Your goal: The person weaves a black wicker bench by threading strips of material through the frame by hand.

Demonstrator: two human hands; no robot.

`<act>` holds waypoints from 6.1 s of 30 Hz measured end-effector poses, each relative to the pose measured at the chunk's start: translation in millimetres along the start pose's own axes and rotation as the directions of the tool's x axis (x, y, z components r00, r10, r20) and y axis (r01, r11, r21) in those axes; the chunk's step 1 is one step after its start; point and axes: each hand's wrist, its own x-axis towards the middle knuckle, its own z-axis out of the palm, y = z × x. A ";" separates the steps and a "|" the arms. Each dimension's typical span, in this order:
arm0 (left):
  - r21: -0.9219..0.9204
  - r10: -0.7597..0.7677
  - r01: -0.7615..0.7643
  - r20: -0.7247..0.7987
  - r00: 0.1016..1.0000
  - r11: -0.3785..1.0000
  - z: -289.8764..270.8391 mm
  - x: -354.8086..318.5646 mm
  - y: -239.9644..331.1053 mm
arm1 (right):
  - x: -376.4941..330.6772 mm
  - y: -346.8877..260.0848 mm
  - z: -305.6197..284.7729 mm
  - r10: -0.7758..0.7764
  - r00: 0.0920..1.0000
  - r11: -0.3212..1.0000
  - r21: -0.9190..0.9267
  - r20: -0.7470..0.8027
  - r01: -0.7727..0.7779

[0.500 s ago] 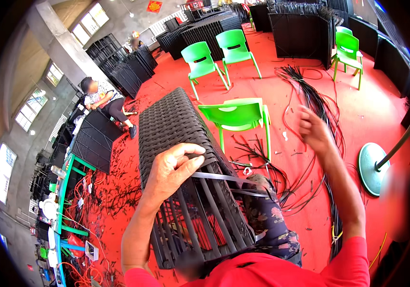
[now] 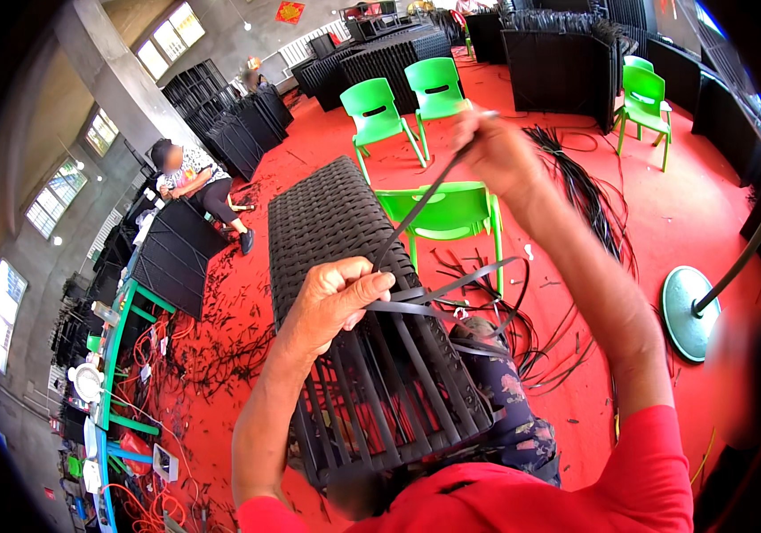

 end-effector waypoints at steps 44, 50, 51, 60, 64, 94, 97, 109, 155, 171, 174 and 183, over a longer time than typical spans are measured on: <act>0.411 0.325 -0.303 0.017 0.946 0.860 25.5 19.7 46.9 | -75.1 1.5 74.3 0.217 0.607 -0.020 -0.618 0.764 0.786; 0.344 0.120 -0.151 0.110 0.987 0.927 12.9 20.4 32.6 | -77.0 10.4 68.2 0.262 0.600 -0.006 -0.621 0.756 0.784; 0.346 0.147 -0.171 0.095 0.985 0.922 15.3 20.0 33.2 | -80.5 9.6 68.8 0.305 0.657 0.033 -0.697 0.690 0.716; 0.254 0.018 -0.003 -0.057 0.998 0.967 -0.2 5.8 7.5 | -97.3 4.7 28.8 0.554 0.822 0.315 -0.947 0.130 -0.062; 0.567 0.207 -0.167 -0.007 0.978 0.807 5.3 1.7 2.4 | -100.3 -5.6 22.9 0.671 0.736 0.257 -0.902 -0.091 -0.346; 0.757 0.255 -0.191 0.033 0.966 0.625 8.3 -10.5 -0.7 | -87.3 -7.6 37.9 0.559 0.829 0.091 -0.995 0.019 -0.038; 0.781 0.293 -0.193 0.014 0.956 0.594 12.1 -12.7 -2.2 | -88.7 -0.6 34.7 0.588 0.809 0.133 -0.989 0.022 -0.069; 0.590 0.126 -0.075 -0.046 0.991 0.804 2.7 1.4 -0.3 | -103.7 40.2 -8.7 0.566 0.810 0.532 -0.818 0.151 -0.219; 0.841 0.323 -0.230 0.071 0.944 0.489 -13.3 -30.1 -36.2 | -85.8 54.2 80.2 0.343 0.830 -0.321 -0.775 0.440 0.544; -0.035 0.209 -0.236 -0.357 0.911 0.971 -40.5 -57.3 -29.8 | -82.2 82.0 95.1 0.446 0.735 0.182 -0.856 0.510 0.484; 0.107 0.223 -0.199 -0.312 0.924 0.974 -38.7 -69.6 -27.2 | -78.5 82.1 107.6 0.692 0.680 0.159 -0.970 0.241 0.182; 0.914 0.320 -0.070 -0.068 0.945 0.400 -24.9 -77.4 -20.3 | -73.3 73.7 119.4 0.685 0.728 -0.139 -0.974 0.035 0.177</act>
